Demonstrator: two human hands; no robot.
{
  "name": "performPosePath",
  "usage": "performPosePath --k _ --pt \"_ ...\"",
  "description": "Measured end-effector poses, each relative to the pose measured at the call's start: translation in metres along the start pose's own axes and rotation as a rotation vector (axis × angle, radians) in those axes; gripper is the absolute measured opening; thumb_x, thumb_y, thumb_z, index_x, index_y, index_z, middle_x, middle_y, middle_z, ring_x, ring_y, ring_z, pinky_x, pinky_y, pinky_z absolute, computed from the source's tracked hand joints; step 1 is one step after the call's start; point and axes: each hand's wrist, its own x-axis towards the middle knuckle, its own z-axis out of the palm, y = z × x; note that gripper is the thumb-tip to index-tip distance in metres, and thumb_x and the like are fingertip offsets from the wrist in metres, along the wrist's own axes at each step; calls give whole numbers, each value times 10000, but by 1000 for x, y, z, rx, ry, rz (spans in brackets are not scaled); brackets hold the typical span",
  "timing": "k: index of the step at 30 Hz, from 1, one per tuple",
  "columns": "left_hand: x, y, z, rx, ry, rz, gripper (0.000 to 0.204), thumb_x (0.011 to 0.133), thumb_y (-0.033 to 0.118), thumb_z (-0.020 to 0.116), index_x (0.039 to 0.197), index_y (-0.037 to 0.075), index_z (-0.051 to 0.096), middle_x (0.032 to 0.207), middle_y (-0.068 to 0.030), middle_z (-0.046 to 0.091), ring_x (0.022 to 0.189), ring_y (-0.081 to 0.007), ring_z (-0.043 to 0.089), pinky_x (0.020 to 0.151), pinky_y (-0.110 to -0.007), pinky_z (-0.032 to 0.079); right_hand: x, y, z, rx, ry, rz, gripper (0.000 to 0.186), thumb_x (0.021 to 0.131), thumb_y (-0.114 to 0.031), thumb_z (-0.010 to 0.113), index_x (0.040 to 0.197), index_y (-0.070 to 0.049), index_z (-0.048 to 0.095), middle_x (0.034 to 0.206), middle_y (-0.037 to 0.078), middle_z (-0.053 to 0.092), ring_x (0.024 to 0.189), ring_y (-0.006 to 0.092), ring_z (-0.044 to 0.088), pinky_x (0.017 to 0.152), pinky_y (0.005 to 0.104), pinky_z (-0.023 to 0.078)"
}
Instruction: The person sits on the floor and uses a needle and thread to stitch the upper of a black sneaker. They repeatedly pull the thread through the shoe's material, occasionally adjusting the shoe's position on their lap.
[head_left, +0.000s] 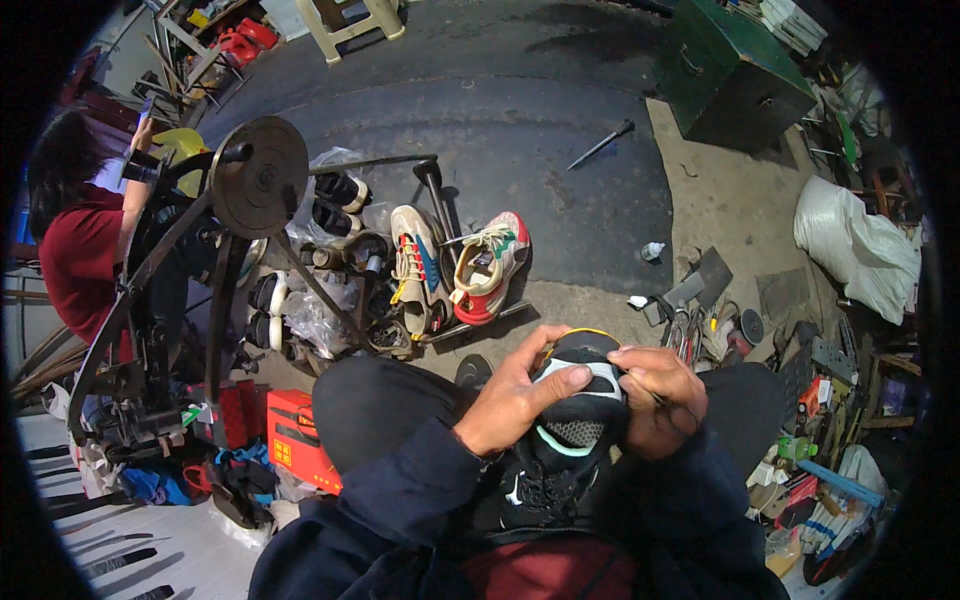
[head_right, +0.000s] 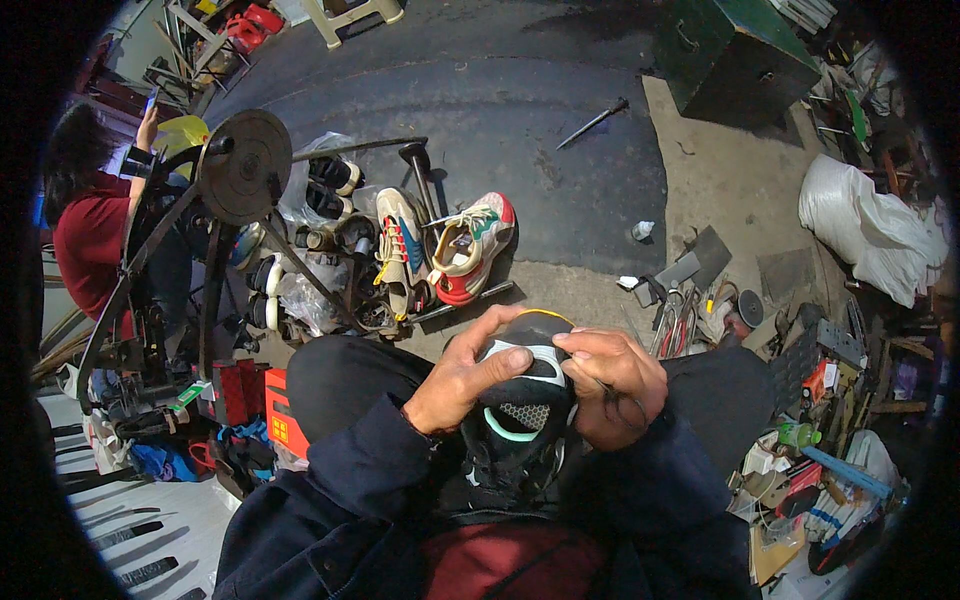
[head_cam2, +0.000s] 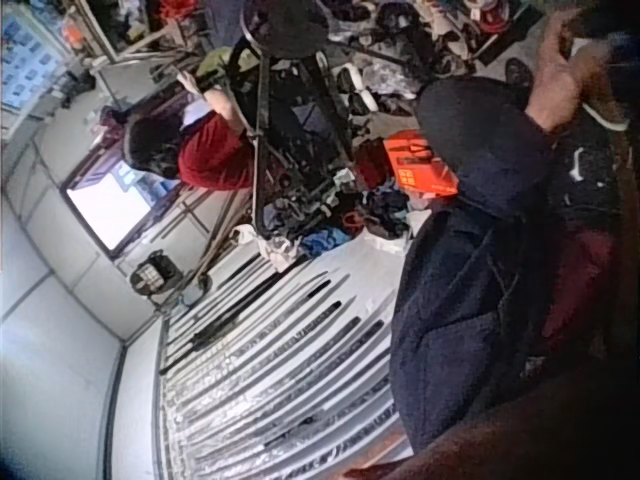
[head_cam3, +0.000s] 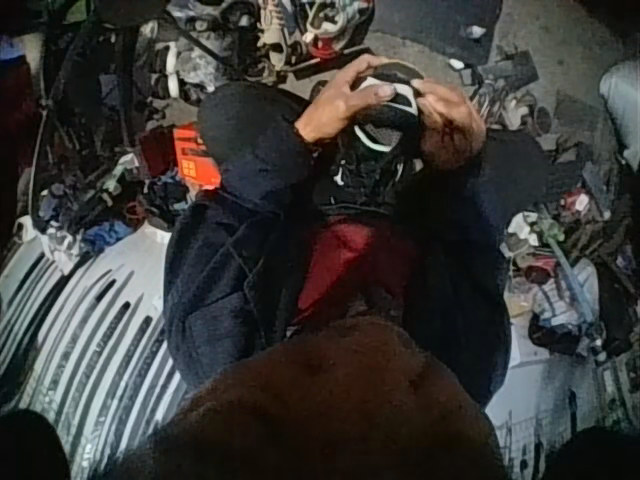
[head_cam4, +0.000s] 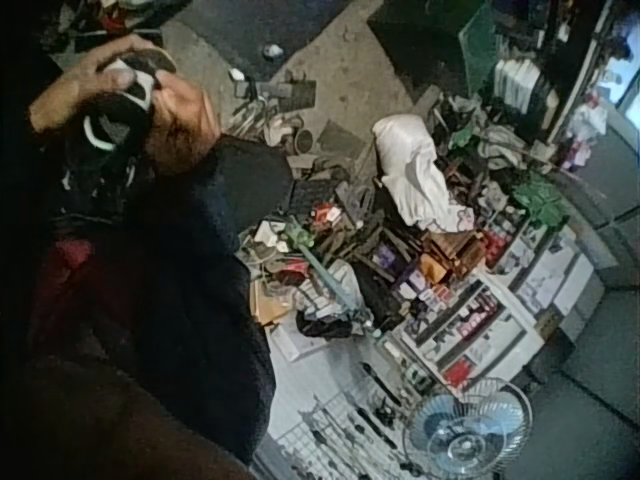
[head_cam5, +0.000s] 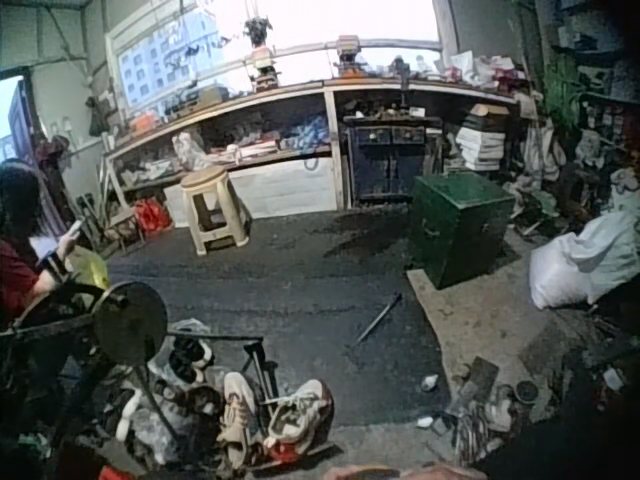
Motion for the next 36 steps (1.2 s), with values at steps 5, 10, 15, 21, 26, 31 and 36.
performPosePath --k 5,10,15,21,26,31,36 --pt "0 0 3 -4 36 39 530 999 301 770 1393 37 534 1199 -93 671 1108 -156 620 982 -316 504 -2 -1 -1 -15 -43 38 180 932 10 721 1066 -49 617 1064 216 768 904 379 762 821 436 615" --pt "0 1 1 55 10 17 571 1005 315 739 1449 33 518 1309 -72 639 1203 -143 587 1054 -310 460 0 0 -1 -31 -32 2 194 927 7 726 1072 -51 610 1059 220 765 896 388 759 812 444 613" --pt "-1 0 2 34 6 9 569 1004 315 739 1447 36 516 1295 -76 639 1194 -143 583 1047 -309 457 -1 -1 1 -79 -25 -18 198 933 7 723 1078 -56 604 1046 214 766 887 380 757 799 439 613" --pt "-2 -1 2 107 18 77 599 1000 332 747 1457 38 496 1290 -86 637 1184 -141 581 1034 -306 459 -1 -1 4 -81 -22 -26 210 938 -4 734 1099 -57 610 1057 206 770 864 360 752 779 427 612" --pt "-4 1 4 115 23 57 639 993 341 762 1477 36 479 1300 -92 630 1188 -148 578 1035 -312 461 3 -1 5 25 13 48 168 928 3 737 1048 -43 628 1015 191 779 834 327 748 752 393 599" --pt "-3 0 5 87 2 30 663 986 337 773 1489 32 467 1311 -99 624 1197 -155 573 1043 -316 458 9 -8 -1 50 -20 219 91 914 18 723 950 -15 645 972 184 781 804 287 745 727 371 583" --pt "0 -3 9 156 24 66 674 974 313 791 1492 36 460 1265 -84 638 1180 -146 578 1039 -315 458 19 -8 -11 41 -94 329 102 924 -13 728 868 5 645 950 176 777 791 252 732 734 356 572"
